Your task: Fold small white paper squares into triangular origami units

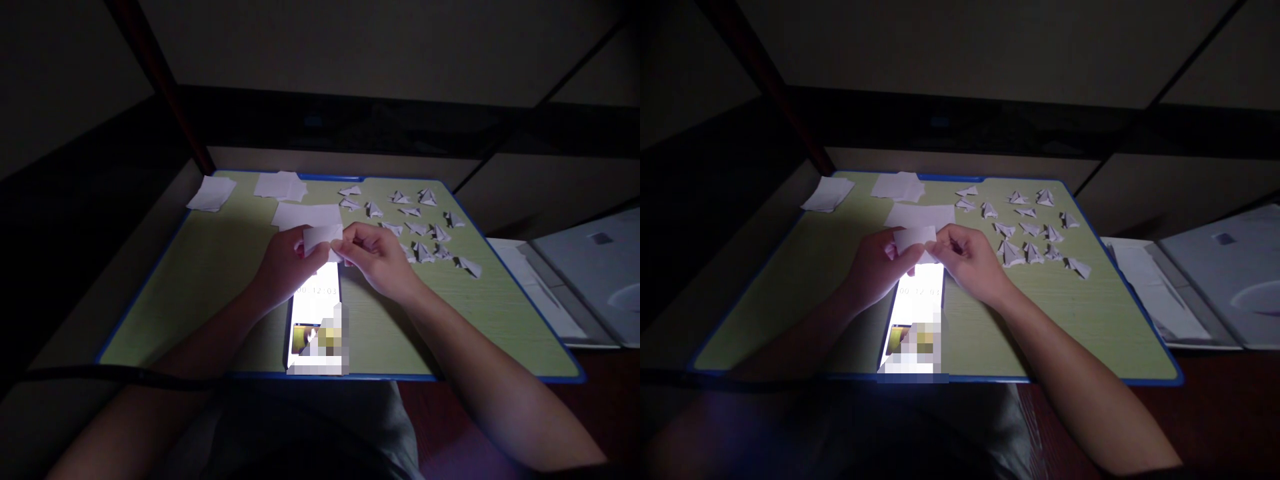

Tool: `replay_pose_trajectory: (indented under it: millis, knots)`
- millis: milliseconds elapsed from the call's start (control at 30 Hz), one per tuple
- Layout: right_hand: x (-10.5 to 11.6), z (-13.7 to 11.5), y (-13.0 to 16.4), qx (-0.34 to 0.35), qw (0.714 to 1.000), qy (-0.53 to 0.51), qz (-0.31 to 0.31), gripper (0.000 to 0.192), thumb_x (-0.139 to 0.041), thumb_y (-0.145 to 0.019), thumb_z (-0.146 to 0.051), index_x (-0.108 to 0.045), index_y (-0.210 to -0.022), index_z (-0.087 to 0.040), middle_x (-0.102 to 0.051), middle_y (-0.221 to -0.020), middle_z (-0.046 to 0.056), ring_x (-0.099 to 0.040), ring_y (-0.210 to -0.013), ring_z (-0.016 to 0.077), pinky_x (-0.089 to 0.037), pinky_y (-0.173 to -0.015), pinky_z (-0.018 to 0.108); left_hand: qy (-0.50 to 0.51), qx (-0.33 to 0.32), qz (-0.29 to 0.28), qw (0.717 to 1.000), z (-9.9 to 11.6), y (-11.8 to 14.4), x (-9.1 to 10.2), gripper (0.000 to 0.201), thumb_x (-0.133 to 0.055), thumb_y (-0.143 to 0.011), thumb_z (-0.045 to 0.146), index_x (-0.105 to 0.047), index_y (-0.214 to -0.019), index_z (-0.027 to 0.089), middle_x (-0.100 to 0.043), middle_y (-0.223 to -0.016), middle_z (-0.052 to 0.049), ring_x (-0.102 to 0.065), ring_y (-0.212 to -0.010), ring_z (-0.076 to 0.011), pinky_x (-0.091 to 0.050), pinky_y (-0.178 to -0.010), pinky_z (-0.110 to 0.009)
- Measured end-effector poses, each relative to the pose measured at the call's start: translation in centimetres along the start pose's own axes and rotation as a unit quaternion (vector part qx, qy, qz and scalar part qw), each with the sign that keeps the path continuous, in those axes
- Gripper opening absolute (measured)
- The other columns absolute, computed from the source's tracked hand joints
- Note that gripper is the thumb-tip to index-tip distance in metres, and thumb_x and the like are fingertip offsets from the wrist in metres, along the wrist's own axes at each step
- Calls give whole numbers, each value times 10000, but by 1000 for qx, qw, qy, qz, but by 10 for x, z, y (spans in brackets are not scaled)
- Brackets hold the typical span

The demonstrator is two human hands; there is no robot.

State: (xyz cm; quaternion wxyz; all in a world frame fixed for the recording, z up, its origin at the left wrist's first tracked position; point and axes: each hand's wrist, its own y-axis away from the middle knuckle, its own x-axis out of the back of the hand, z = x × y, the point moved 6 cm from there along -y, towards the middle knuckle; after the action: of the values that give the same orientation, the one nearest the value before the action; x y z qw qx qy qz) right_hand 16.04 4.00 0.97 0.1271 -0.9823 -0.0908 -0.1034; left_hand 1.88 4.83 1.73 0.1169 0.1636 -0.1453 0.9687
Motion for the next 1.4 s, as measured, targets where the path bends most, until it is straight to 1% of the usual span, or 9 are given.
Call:
replay_pose_trajectory:
  millis: [200, 333, 400, 500, 633, 833, 1067, 1400]
  knots:
    - [-1, 1, -1, -10, 1000, -23, -7, 292, -640, -863, -306, -490, -636, -202, -457, -589, -39, -413, -556, 106, -293, -538, 283, -32, -29, 14, 999, 1, 0, 2, 150, -571, -760, 210, -559, -616, 171, -575, -526, 21, -518, -483, -87, -364, -412, -195]
    - [-1, 3, -2, -21, 999, -25, -5, 308, -646, -862, -345, -512, -631, -190, -457, -581, -43, -407, -549, 96, -283, -530, 274, -15, -13, 12, 1000, 0, -1, 2, 146, -570, -760, 223, -559, -624, 171, -567, -500, 32, -517, -442, -87, -392, -403, -188]
    - [-1, 3, -2, -22, 999, -24, -2, 284, -652, -856, -350, -550, -654, -178, -477, -590, -39, -415, -552, 95, -291, -533, 272, 0, -7, 13, 1000, 0, -2, 2, 147, -581, -760, 230, -555, -627, 172, -564, -493, 37, -517, -423, -88, -409, -403, -188]
    - [0, 1, -2, -13, 999, -34, 3, 192, -683, -825, -307, -597, -725, -167, -526, -629, -31, -454, -570, 97, -320, -541, 268, 3, -8, 18, 1000, 0, -2, 3, 146, -591, -767, 227, -550, -636, 179, -563, -488, 41, -521, -416, -91, -419, -407, -189]
    - [1, 1, -3, -5, 999, -42, 9, 138, -681, -814, -256, -602, -744, -169, -536, -623, -37, -465, -558, 94, -329, -532, 266, 0, -10, 16, 1000, -2, -2, 3, 144, -590, -780, 220, -548, -647, 185, -561, -483, 46, -513, -409, -89, -416, -411, -190]
    - [2, 0, -3, 9, 999, -41, 26, 185, -694, -803, -271, -586, -691, -173, -524, -582, -40, -440, -530, 92, -297, -511, 269, 8, -10, 3, 1000, -3, -3, 2, 148, -603, -781, 262, -563, -664, 179, -599, -523, 27, -532, -434, -97, -433, -421, -202]
    - [2, 1, -2, 8, 999, -31, 5, 195, -669, -838, -269, -581, -690, -176, -513, -592, -42, -429, -541, 94, -294, -529, 275, 23, -8, -4, 1000, -3, -2, 2, 171, -611, -767, 269, -570, -633, 172, -577, -482, 26, -540, -423, -92, -445, -421, -195]
    - [1, 3, -2, -22, 999, -41, -11, 273, -696, -829, -368, -579, -674, -176, -537, -601, -26, -470, -567, 110, -319, -549, 285, 3, -23, -7, 1000, -2, -3, 3, 194, -611, -783, 267, -575, -618, 171, -575, -473, 29, -540, -419, -85, -426, -411, -178]
